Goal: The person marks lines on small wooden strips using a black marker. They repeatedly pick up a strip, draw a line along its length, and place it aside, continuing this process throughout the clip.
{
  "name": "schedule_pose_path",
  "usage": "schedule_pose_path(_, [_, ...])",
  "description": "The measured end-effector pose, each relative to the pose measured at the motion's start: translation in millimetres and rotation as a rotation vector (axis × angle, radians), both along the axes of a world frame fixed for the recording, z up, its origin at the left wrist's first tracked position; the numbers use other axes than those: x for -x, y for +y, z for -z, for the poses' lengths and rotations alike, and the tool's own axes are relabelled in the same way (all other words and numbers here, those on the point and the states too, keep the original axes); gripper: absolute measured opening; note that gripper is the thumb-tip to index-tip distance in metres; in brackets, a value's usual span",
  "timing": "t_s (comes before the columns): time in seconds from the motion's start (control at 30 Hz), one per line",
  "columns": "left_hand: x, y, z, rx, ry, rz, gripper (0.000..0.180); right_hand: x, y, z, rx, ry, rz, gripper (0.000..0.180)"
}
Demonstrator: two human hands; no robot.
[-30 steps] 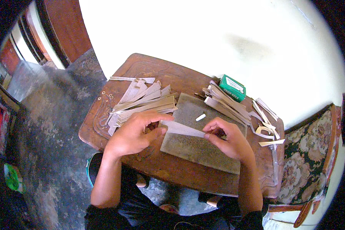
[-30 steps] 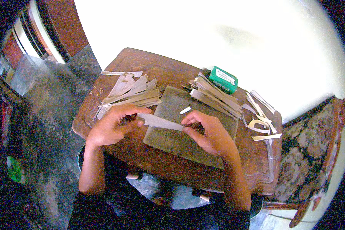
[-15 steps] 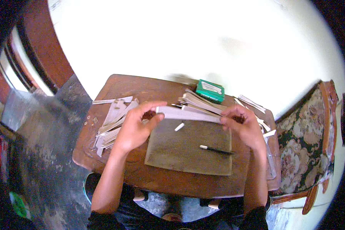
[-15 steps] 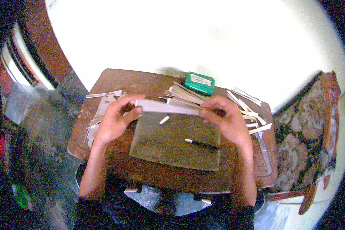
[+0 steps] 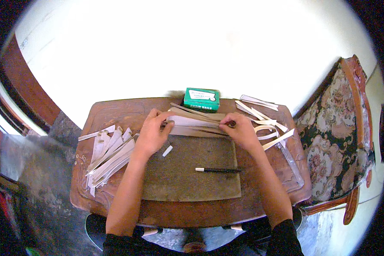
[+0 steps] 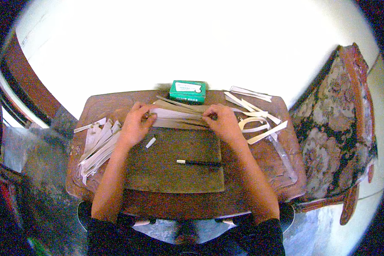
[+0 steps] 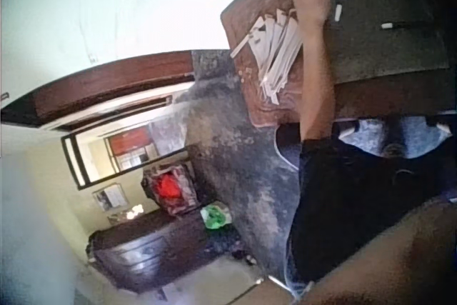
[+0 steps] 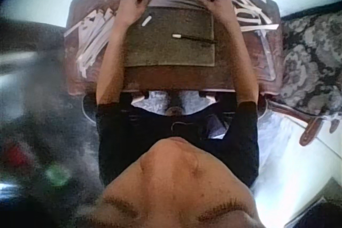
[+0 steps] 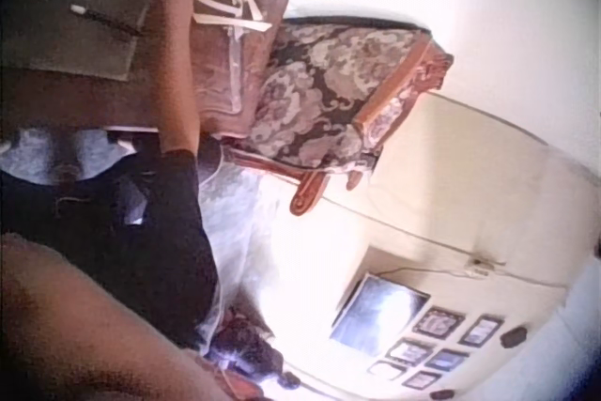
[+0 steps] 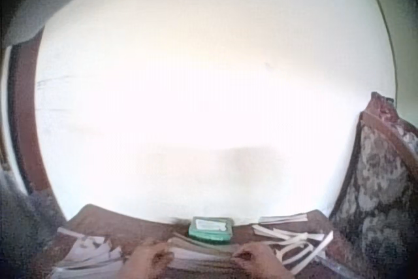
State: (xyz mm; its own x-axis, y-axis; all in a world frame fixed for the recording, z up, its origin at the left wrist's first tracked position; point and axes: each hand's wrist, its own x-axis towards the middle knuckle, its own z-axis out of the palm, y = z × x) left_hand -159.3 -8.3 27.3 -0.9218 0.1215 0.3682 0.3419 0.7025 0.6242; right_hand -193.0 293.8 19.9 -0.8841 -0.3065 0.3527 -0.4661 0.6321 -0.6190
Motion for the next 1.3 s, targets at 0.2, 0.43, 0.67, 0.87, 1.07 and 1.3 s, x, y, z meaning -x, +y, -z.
schedule_pose_path(0.2, [2,3,6,0.014,0.040,-0.045,0.034,-2,0,5,-0.048,0.087,0.060,0.014])
schedule_pose_path(0.43, [-19,35,-18,0.180,0.220,-0.106,0.039,-25,14,-1,-0.112,0.100,0.048,0.024])
schedule_pose_path(0.67, [-8,89,-25,0.165,0.251,0.071,0.032,-30,82,-17,-0.128,0.021,0.117,0.017])
schedule_pose_path(0.87, [41,168,-24,0.147,0.189,0.257,0.025,-8,143,-25,-0.134,-0.060,0.345,0.021])
schedule_pose_path(1.07, [98,240,0,0.321,0.007,0.290,0.024,14,181,-12,-0.243,-0.056,0.471,0.021])
schedule_pose_path(1.3, [127,277,27,0.511,-0.052,0.331,0.027,20,180,5,-0.437,-0.030,0.533,0.027])
